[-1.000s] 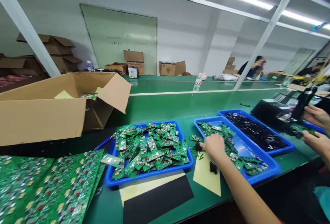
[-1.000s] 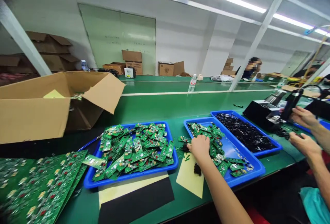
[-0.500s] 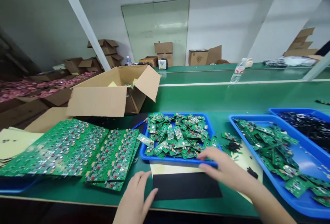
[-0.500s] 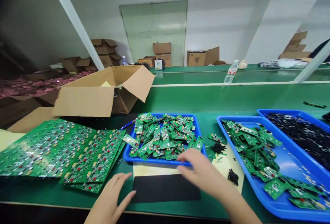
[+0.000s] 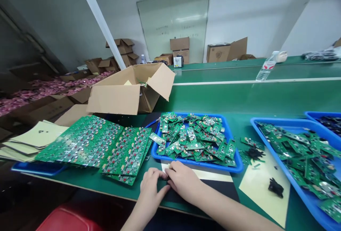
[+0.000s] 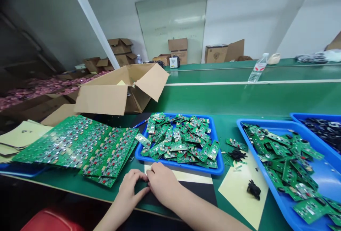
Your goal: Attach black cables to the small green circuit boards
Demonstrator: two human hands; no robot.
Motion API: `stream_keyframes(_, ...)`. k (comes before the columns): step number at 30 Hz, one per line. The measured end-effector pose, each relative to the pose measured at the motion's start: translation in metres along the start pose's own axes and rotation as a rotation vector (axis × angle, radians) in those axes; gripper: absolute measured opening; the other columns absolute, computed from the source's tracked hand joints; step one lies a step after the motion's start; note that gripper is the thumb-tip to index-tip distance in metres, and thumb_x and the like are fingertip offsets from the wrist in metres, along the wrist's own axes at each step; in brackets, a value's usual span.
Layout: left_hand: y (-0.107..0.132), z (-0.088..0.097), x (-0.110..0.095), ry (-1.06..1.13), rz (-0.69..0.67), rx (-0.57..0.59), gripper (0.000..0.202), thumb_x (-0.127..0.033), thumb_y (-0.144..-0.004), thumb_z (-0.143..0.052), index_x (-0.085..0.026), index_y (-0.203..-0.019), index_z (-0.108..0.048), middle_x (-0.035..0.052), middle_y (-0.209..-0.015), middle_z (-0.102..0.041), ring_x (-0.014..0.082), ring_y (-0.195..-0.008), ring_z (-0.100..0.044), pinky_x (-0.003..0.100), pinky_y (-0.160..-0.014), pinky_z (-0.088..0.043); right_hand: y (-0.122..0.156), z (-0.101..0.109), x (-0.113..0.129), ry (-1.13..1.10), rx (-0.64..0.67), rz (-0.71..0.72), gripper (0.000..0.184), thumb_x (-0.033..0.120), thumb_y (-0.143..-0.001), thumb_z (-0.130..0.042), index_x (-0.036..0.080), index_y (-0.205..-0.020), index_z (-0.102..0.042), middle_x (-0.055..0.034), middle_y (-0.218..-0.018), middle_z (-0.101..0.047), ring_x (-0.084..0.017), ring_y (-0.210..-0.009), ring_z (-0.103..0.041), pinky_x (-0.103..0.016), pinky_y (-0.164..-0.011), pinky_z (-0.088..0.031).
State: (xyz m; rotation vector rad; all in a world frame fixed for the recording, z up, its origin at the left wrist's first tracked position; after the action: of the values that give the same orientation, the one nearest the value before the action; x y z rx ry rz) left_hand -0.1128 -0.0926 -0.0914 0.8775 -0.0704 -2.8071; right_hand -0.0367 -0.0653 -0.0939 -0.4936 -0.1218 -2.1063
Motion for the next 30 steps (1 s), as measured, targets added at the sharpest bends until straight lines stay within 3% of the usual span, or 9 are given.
stream_keyframes(3,0.000,-0.002,0.000,0.005,-0.004,0.023,0.010,-0.019,-0.073,-0.060,-0.021,-0.082,-0.064,0.0063,-0.093,-0.063,0.0255,-0.094,-0.059,0.040,-0.084,-0.047,0.004,0.003,-0.004,-0.028,-0.055,0.009,0.025,0.011,-0.083,-0.060,0.015,-0.108,-0.061,-0.0089,-0.100,-0.065,-0.021,-0.092,-0.061,-0.030,-0.077,-0.049)
stream_keyframes(8,0.001,-0.002,-0.003,0.002,0.029,0.004,0.011,-0.018,-0.076,-0.054,-0.020,-0.079,-0.064,0.0068,-0.089,-0.063,0.0263,-0.091,-0.059,0.041,-0.081,-0.045,0.003,0.007,-0.005,-0.062,-0.102,0.045,0.008,0.012,-0.084,-0.060,0.019,-0.088,-0.063,-0.0030,-0.085,-0.067,-0.018,-0.083,-0.062,-0.027,-0.070,-0.047)
stream_keyframes(17,-0.004,0.004,-0.008,0.134,0.020,-0.028,0.012,-0.027,-0.074,-0.054,-0.021,-0.069,-0.064,0.0059,-0.081,-0.065,0.0254,-0.083,-0.058,0.039,-0.077,-0.044,0.008,0.014,-0.007,-0.092,-0.216,0.073,0.010,0.011,-0.086,-0.057,0.018,-0.088,-0.064,-0.0055,-0.084,-0.067,-0.019,-0.080,-0.063,-0.027,-0.067,-0.049)
stream_keyframes(20,-0.005,0.006,-0.003,0.218,0.013,-0.038,0.016,-0.032,-0.074,-0.055,-0.021,-0.066,-0.063,0.0058,-0.078,-0.065,0.0242,-0.079,-0.058,0.037,-0.075,-0.045,0.009,0.018,-0.006,-0.113,-0.256,0.104,0.011,0.012,-0.086,-0.057,0.019,-0.088,-0.065,-0.0047,-0.082,-0.066,-0.018,-0.077,-0.063,-0.026,-0.065,-0.049)
stream_keyframes(26,-0.007,-0.002,0.015,0.439,0.046,-0.018,0.026,-0.040,-0.076,-0.054,-0.016,-0.073,-0.064,0.0034,-0.068,-0.064,0.0177,-0.063,-0.059,0.028,-0.061,-0.049,0.010,0.027,-0.009,-0.138,-0.346,0.093,0.028,0.014,-0.086,-0.058,0.015,-0.114,-0.060,-0.0103,-0.094,-0.067,-0.020,-0.086,-0.064,-0.030,-0.073,-0.053)
stream_keyframes(30,-0.006,-0.008,0.022,0.535,0.070,-0.023,0.026,-0.040,-0.076,-0.056,-0.015,-0.077,-0.062,0.0021,-0.064,-0.062,0.0153,-0.059,-0.058,0.024,-0.055,-0.048,0.010,0.024,-0.007,-0.131,-0.339,0.096,0.012,0.014,-0.086,-0.057,0.016,-0.097,-0.064,-0.0083,-0.090,-0.067,-0.020,-0.083,-0.064,-0.029,-0.071,-0.053)
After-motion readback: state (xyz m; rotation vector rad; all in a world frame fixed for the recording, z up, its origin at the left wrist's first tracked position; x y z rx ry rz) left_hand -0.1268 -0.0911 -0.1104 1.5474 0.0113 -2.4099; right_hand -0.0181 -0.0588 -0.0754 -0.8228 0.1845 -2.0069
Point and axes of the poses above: each hand's wrist, its own y-axis away from the middle knuckle, its own z-axis out of the back of the hand, x = y × z, the point moved 10 cm from there along -y, towards the middle knuckle
